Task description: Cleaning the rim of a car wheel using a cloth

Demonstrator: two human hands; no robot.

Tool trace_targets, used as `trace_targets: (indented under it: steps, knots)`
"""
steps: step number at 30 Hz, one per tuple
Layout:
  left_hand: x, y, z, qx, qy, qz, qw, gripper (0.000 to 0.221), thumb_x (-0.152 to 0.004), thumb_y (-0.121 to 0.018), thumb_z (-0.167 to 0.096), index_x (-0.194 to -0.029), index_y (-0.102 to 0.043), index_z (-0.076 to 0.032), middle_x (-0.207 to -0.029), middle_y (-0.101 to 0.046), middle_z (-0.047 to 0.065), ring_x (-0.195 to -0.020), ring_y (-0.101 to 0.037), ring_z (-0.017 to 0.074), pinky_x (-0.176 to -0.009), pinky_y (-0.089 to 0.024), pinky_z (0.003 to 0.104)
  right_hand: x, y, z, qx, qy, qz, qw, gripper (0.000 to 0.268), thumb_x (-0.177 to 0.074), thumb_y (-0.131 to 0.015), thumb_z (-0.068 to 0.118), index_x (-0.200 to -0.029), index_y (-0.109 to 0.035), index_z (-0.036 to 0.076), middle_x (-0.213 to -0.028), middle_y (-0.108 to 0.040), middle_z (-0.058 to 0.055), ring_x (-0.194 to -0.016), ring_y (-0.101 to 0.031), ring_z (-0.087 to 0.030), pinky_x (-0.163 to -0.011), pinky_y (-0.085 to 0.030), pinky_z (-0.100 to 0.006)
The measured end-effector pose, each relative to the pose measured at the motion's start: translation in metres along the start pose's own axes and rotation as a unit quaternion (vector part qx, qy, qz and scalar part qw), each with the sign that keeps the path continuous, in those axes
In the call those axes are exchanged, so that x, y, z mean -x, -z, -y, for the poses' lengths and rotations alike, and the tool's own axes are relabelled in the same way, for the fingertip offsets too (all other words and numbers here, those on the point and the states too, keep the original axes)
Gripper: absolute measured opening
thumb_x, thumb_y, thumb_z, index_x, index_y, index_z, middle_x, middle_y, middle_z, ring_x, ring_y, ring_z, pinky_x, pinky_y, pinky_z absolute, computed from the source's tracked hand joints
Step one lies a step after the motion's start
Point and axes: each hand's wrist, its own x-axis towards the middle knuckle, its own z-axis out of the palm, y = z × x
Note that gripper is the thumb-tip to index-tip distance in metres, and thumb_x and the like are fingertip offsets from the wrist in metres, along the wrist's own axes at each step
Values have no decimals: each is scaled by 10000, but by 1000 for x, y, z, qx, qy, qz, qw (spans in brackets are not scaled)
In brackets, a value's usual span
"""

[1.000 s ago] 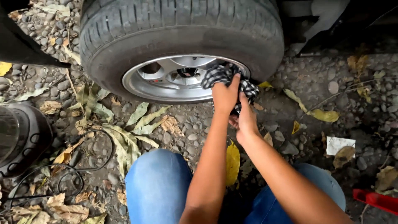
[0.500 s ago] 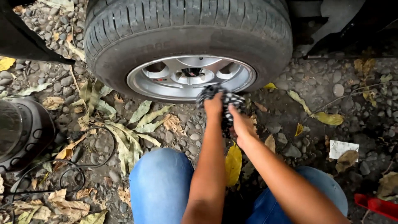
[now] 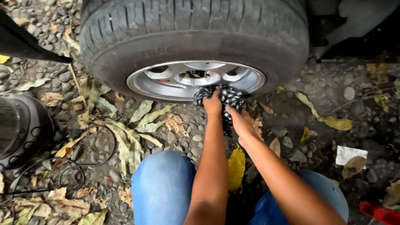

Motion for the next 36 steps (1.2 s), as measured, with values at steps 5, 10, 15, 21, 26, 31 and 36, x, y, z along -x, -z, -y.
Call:
trace_targets:
  steps: [5, 10, 15, 21, 26, 31, 36]
  knots:
    - [-56, 21, 29, -80, -10, -94, 992, 572, -814, -721, -424, -1143, -734, 43, -1161, -720, 258, -1207, -643, 395, -1039, -502, 487, 22, -28, 27, 39, -31, 116, 992, 906, -929, -646, 596, -1569, -291, 61, -1590, -306, -244, -1460, -319, -433, -1145, -305, -619]
    - [-67, 34, 34, -88, -25, -141, 986, 518, -811, -725, -388, -1075, -745, 57, -1085, -739, 269, -1153, -667, 422, -992, -523, 511, 8, -49, 27, 66, -23, 160, 985, 927, -970, -606, 523, -1615, -203, -7, -1622, -257, -280, -1489, -283, -456, -1155, -313, -629]
    - [-56, 71, 20, -51, -7, -262, 964, 584, -804, -702, -429, -1107, -733, 69, -1080, -726, 299, -1127, -676, 445, -1022, -510, 518, -13, -69, 2, 109, 19, 175, 978, 788, -922, -674, 519, -1485, -478, 4, -1461, -517, -292, -1285, -572, -437, -915, -586, -498]
    - [-57, 82, 12, -56, -60, -296, 952, 467, -832, -710, -354, -1028, -761, 67, -1012, -740, 295, -1079, -688, 453, -963, -535, 525, 14, -77, 18, 148, 5, 210, 966, 892, -934, -639, 590, -1602, -336, 84, -1627, -319, -218, -1475, -345, -405, -1129, -408, -564]
    - [-67, 41, 28, -84, -58, -202, 974, 476, -864, -712, -355, -1034, -747, 88, -1037, -729, 319, -1113, -678, 462, -968, -531, 548, 34, -46, 25, 84, 29, 123, 988, 697, -922, -644, 463, -1440, -519, 14, -1387, -557, -264, -1223, -583, -409, -932, -531, -532]
    - [-38, -23, 31, -81, -38, -44, 995, 576, -906, -671, -375, -1133, -698, 153, -1146, -691, 353, -1218, -614, 480, -1019, -479, 580, 21, -11, 16, -20, 16, -3, 1000, 633, -870, -692, 434, -1353, -604, 33, -1289, -651, -238, -1161, -654, -378, -864, -587, -476]
    - [3, -21, -1, 67, 16, -2, 998, 648, -824, -716, -368, -1223, -651, 139, -1216, -658, 319, -1237, -609, 433, -1024, -489, 519, 13, 9, 11, -51, 41, 3, 998, 564, -856, -735, 415, -1186, -599, -21, -1018, -615, -214, -741, -696, -278, -638, -600, -381]
